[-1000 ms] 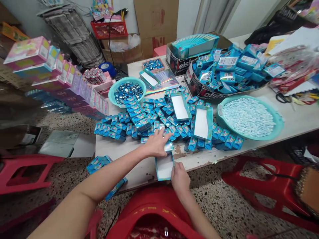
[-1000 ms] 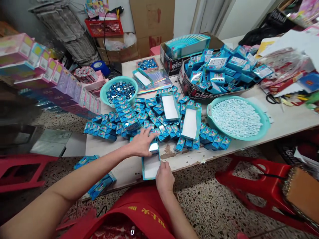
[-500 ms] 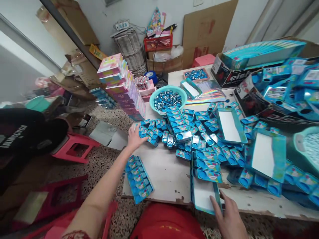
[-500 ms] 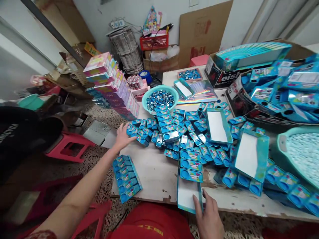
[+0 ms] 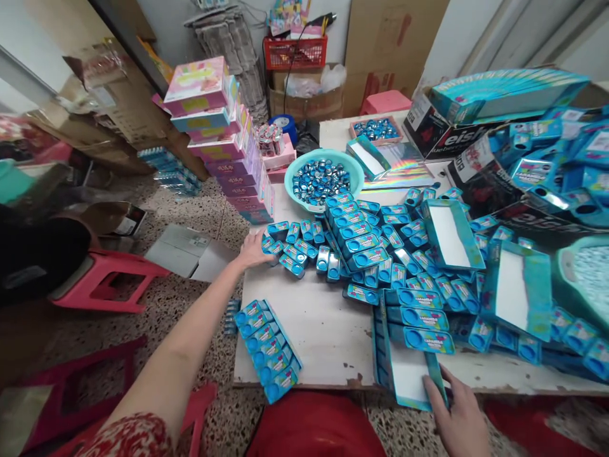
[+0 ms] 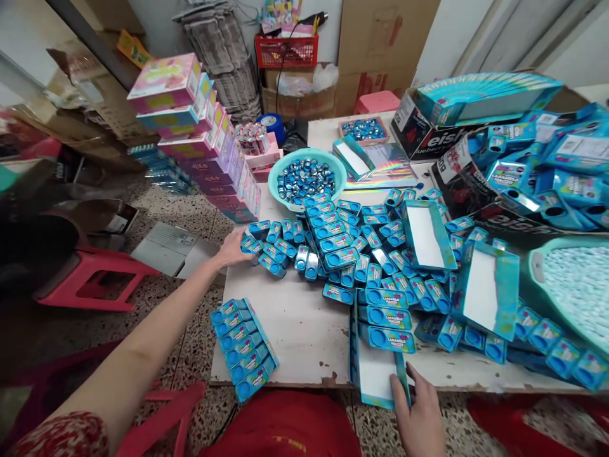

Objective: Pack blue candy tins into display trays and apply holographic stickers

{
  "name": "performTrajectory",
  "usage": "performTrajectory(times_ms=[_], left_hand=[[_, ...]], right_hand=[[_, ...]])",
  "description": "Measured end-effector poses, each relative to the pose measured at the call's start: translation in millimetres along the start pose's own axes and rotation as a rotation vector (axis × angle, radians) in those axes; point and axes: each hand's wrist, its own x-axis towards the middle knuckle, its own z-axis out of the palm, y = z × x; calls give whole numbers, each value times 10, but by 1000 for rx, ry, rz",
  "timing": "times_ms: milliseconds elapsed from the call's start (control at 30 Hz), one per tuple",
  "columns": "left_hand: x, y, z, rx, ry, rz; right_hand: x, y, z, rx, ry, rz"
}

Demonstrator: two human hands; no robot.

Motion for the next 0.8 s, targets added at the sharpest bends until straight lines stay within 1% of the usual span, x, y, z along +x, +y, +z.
performTrajectory(times_ms=[100, 233, 300, 400, 467, 500, 533, 600, 633, 667, 700, 733, 800], left_hand=[[15, 115, 50, 132, -51, -55], [-39, 199, 38, 207, -58, -89], [-84, 191, 51, 220, -37, -110], [-123, 190, 126, 245, 37, -130], [-132, 229, 158, 252, 72, -123], [-141, 259, 148, 246, 72, -130], [-161, 291, 112, 231, 59, -154], [-264, 346, -43, 207, 54, -242], [-359, 370, -158, 203, 84, -285], [-489, 395, -290, 195, 126, -291], [-653, 431, -430, 179, 181, -257], [-846, 487, -566, 139, 227, -169], [-1287, 699, -772, -33, 199, 66]], right_hand=[[-1, -41, 10, 25, 17, 18], [-7, -116, 53, 56, 26, 1], [-9, -147, 74, 76, 24, -23], [-4, -176, 88, 99, 21, -55], [-7, -185, 85, 109, 23, -58], [-14, -185, 81, 119, 26, -55], [-24, -180, 78, 139, 29, -50], [-51, -153, 74, 224, 32, -32], [-67, -131, 75, 292, 23, -11], [-83, -104, 79, 374, 3, 18], [-96, -73, 86, 467, -23, 54], [-108, -41, 98, 564, -53, 92], [-122, 21, 128, 743, -109, 149]])
